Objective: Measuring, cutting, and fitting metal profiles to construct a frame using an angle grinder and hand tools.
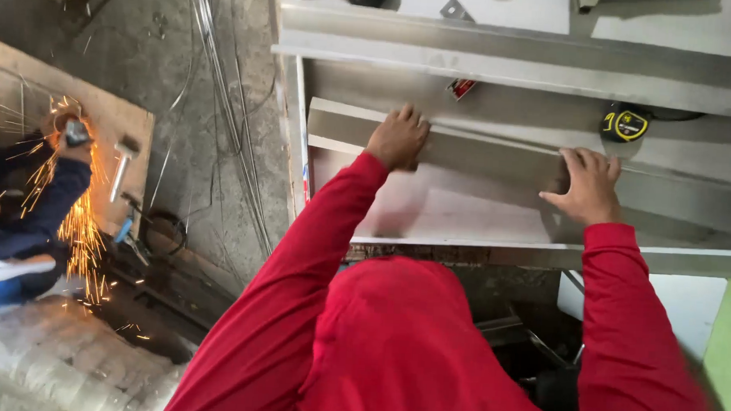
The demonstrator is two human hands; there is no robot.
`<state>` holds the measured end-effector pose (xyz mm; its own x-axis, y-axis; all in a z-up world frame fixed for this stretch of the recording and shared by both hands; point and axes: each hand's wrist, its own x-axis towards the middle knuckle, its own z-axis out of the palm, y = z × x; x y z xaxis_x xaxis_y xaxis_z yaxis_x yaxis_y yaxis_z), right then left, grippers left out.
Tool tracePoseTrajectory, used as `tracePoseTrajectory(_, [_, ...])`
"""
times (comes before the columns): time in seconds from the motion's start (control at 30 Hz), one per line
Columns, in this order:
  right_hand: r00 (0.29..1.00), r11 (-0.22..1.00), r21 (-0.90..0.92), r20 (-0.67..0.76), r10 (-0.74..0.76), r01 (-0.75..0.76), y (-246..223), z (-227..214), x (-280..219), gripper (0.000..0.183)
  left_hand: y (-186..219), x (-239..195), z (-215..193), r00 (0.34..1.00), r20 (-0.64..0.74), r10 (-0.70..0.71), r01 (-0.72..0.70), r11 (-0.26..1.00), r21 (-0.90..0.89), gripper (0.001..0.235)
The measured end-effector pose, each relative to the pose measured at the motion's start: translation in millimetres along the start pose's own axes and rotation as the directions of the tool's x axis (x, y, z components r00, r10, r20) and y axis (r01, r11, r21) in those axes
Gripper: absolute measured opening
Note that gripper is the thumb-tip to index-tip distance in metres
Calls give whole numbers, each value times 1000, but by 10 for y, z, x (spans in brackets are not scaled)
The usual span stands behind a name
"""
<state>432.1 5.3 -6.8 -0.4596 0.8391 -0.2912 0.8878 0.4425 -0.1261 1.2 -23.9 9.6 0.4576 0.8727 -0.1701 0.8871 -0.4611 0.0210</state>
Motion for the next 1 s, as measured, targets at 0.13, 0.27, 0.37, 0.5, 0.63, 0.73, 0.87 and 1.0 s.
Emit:
tracePoseTrajectory(0.13, [996,997,-7,55,-71,71,113,-4,104,100,96,-237,-78,1000,21,-16,17,997,-75,59])
tracePoseTrajectory(0.27, [981,998,58,195,4,-15,29,-159,53,94,62,-180,-155,990,138,11,10,988,-151,76])
tracePoseTrajectory(0.37, [991,994,106,122,-50,37,-106,-116,39,98,-14,-327,-228,987,159,33,-9,988,-152,77])
tracePoseTrajectory(0.5, [992,994,112,129,-3,-11,65,-98,-158,94,99,-192,-238,983,61,171,-154,964,-218,62])
tracePoseTrajectory(0.63, [992,988,151,119,-48,30,121,76,-153,102,122,-286,-123,980,168,105,-70,977,-201,82])
tracePoseTrajectory(0.73, [992,986,162,113,-57,39,155,150,-202,107,176,-347,-188,967,234,102,-47,972,-232,81])
tracePoseTrajectory(0.87, [993,980,189,91,-81,63,164,129,-219,105,118,-253,-223,967,225,119,-69,973,-219,77])
tracePoseTrajectory(1.0, [998,983,179,52,-45,35,1,10,-253,109,-61,-289,-213,949,292,119,-60,978,-201,82])
